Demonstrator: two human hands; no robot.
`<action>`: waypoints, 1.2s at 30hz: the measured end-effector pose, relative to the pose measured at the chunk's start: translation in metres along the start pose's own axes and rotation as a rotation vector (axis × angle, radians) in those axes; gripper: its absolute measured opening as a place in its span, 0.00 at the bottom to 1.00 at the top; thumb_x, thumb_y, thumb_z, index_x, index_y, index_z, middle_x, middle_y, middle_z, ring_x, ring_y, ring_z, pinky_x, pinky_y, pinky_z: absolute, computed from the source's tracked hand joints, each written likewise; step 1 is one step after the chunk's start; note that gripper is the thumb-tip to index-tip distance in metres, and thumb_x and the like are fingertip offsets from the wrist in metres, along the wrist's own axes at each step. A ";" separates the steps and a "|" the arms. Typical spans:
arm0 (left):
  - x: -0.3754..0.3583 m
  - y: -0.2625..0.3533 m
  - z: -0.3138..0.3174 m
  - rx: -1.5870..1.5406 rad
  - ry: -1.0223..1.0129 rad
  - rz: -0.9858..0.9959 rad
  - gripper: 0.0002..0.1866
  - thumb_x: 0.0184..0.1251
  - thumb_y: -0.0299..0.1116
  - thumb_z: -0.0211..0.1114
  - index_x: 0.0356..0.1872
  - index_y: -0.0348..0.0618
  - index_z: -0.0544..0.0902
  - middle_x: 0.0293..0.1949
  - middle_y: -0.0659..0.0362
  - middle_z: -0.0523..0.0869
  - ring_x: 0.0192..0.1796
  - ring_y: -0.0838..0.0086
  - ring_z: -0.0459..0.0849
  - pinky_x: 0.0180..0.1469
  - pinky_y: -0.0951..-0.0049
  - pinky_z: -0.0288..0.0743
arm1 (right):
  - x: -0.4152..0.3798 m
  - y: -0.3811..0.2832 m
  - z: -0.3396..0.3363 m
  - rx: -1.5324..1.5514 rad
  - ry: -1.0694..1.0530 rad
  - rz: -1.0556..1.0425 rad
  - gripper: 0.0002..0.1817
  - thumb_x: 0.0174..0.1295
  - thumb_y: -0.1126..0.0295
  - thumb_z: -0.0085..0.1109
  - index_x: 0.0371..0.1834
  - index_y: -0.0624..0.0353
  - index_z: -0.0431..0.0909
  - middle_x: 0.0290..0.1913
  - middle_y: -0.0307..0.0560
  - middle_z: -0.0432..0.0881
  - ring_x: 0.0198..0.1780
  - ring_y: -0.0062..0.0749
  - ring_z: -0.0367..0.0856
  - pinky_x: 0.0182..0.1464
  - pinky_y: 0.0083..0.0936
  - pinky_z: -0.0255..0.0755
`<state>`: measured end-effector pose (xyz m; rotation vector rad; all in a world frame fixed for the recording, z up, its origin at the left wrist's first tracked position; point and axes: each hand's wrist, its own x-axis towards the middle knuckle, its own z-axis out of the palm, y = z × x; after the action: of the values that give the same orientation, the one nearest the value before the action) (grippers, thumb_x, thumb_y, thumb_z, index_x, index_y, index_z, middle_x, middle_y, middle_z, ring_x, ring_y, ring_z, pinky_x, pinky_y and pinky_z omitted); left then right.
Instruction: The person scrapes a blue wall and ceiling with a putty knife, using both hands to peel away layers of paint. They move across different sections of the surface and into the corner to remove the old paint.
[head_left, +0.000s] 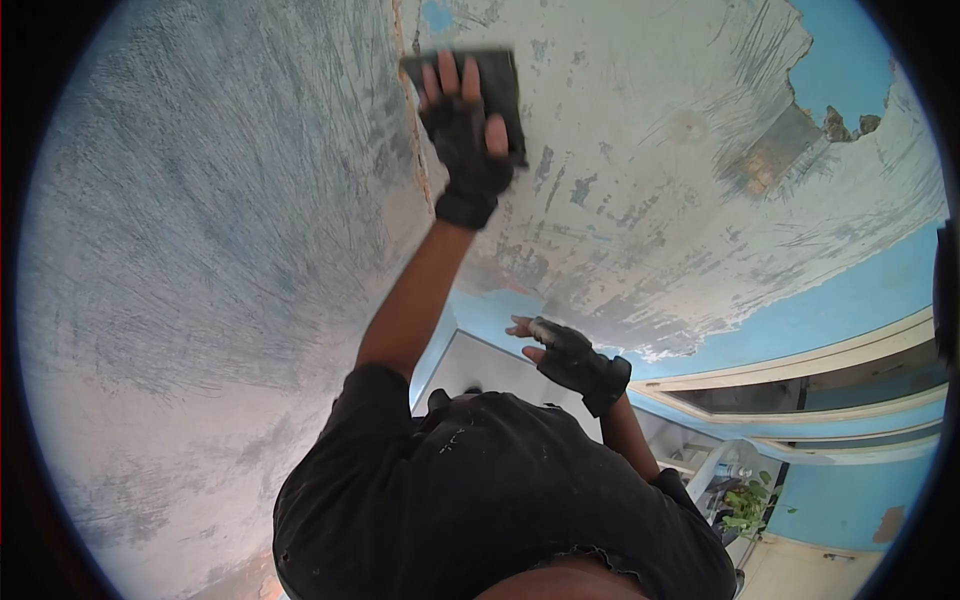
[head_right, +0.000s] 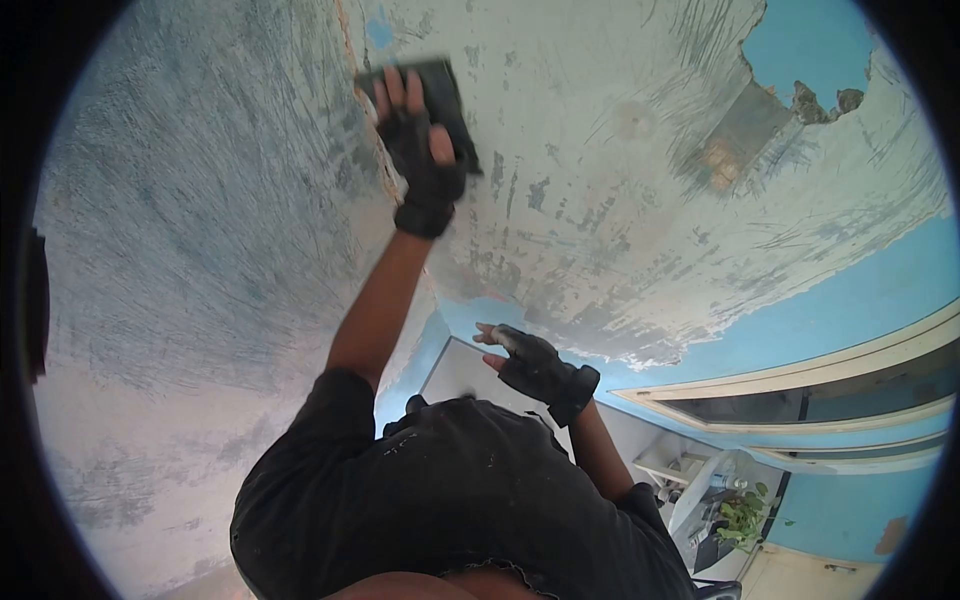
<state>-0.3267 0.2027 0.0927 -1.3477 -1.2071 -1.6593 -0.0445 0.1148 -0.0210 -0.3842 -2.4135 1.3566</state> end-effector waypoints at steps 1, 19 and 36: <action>0.021 -0.003 0.001 -0.025 0.033 0.057 0.37 0.78 0.57 0.43 0.77 0.39 0.68 0.81 0.40 0.59 0.81 0.38 0.54 0.79 0.38 0.43 | 0.002 0.001 0.001 -0.010 0.010 -0.012 0.26 0.71 0.70 0.64 0.70 0.67 0.71 0.61 0.58 0.84 0.63 0.47 0.84 0.63 0.37 0.77; -0.015 -0.010 -0.006 0.077 -0.058 0.035 0.37 0.80 0.52 0.40 0.77 0.32 0.64 0.81 0.36 0.55 0.82 0.37 0.51 0.80 0.40 0.42 | 0.009 -0.007 0.007 -0.007 -0.024 0.074 0.29 0.71 0.69 0.63 0.73 0.67 0.69 0.62 0.57 0.83 0.65 0.46 0.82 0.66 0.35 0.75; -0.146 0.039 0.006 -0.098 -0.064 -0.526 0.45 0.82 0.57 0.44 0.83 0.34 0.41 0.84 0.36 0.34 0.85 0.40 0.33 0.81 0.41 0.27 | 0.008 0.000 0.018 0.065 -0.009 0.136 0.27 0.72 0.68 0.62 0.72 0.65 0.70 0.62 0.56 0.84 0.64 0.45 0.82 0.65 0.36 0.75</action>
<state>-0.2540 0.1873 -0.0395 -1.2114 -1.6380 -2.0666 -0.0593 0.1042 -0.0287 -0.5349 -2.3810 1.4930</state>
